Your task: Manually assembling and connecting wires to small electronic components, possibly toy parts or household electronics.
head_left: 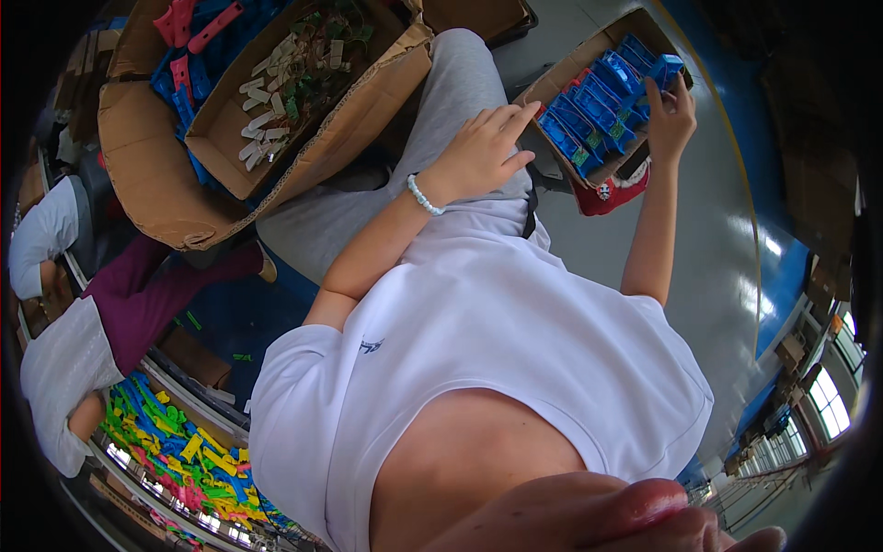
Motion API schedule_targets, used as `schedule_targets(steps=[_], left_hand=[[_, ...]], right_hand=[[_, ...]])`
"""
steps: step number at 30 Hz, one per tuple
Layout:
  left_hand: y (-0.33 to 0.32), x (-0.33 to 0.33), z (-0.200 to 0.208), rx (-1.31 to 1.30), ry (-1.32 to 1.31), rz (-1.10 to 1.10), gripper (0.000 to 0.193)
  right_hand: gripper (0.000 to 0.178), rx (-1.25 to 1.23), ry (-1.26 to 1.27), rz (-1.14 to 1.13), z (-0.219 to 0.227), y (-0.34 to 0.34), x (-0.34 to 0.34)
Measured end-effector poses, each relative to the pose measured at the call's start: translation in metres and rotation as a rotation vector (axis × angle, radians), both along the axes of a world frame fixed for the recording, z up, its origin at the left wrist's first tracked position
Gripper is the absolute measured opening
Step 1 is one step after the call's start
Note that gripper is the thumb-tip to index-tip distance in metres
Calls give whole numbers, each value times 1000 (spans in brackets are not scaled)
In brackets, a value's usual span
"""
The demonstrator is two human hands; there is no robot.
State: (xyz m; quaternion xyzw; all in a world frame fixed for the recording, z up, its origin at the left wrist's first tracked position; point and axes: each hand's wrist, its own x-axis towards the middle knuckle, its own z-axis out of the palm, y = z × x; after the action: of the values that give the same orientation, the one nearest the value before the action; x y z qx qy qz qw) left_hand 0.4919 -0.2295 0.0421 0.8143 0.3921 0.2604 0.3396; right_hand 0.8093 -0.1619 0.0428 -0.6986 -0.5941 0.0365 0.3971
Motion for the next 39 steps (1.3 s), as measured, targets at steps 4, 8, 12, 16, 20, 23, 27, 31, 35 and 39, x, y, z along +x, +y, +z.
schedule_targets(steps=[4, 8, 12, 16, 20, 23, 27, 31, 35, 39], left_hand=[[-10, -19, -15, -59, -7, -48, 54], [-23, -40, -11, -76, -36, 3, 46], [-47, -85, 23, -186, -85, 124, 42], [-47, -135, 70, -267, -265, 13, 42], [-37, -215, 137, -313, -456, -134, 39], [-6, -279, 158, -185, -281, 181, 32], [97, -404, 111, 62, 471, 517, 36], [164, -510, 18, -221, 768, 527, 34], [196, -510, -63, -139, 876, 524, 43], [218, -524, -111, -275, 1081, 697, 39]], right_hand=[[47, 31, -624, 119, -43, 67, 93], [50, -513, -400, 381, -125, 90, 153], [51, -624, -182, 316, -142, 117, 129], [58, -756, -80, 416, -155, 125, 179], [51, -772, 41, 339, -150, 126, 198], [52, -733, -266, 351, -151, 128, 180], [52, -858, -401, 375, -119, 122, 163], [52, -697, -431, 421, -115, 124, 150], [49, -677, -455, 445, -86, 105, 126], [46, -758, -459, 420, -40, 99, 91]])
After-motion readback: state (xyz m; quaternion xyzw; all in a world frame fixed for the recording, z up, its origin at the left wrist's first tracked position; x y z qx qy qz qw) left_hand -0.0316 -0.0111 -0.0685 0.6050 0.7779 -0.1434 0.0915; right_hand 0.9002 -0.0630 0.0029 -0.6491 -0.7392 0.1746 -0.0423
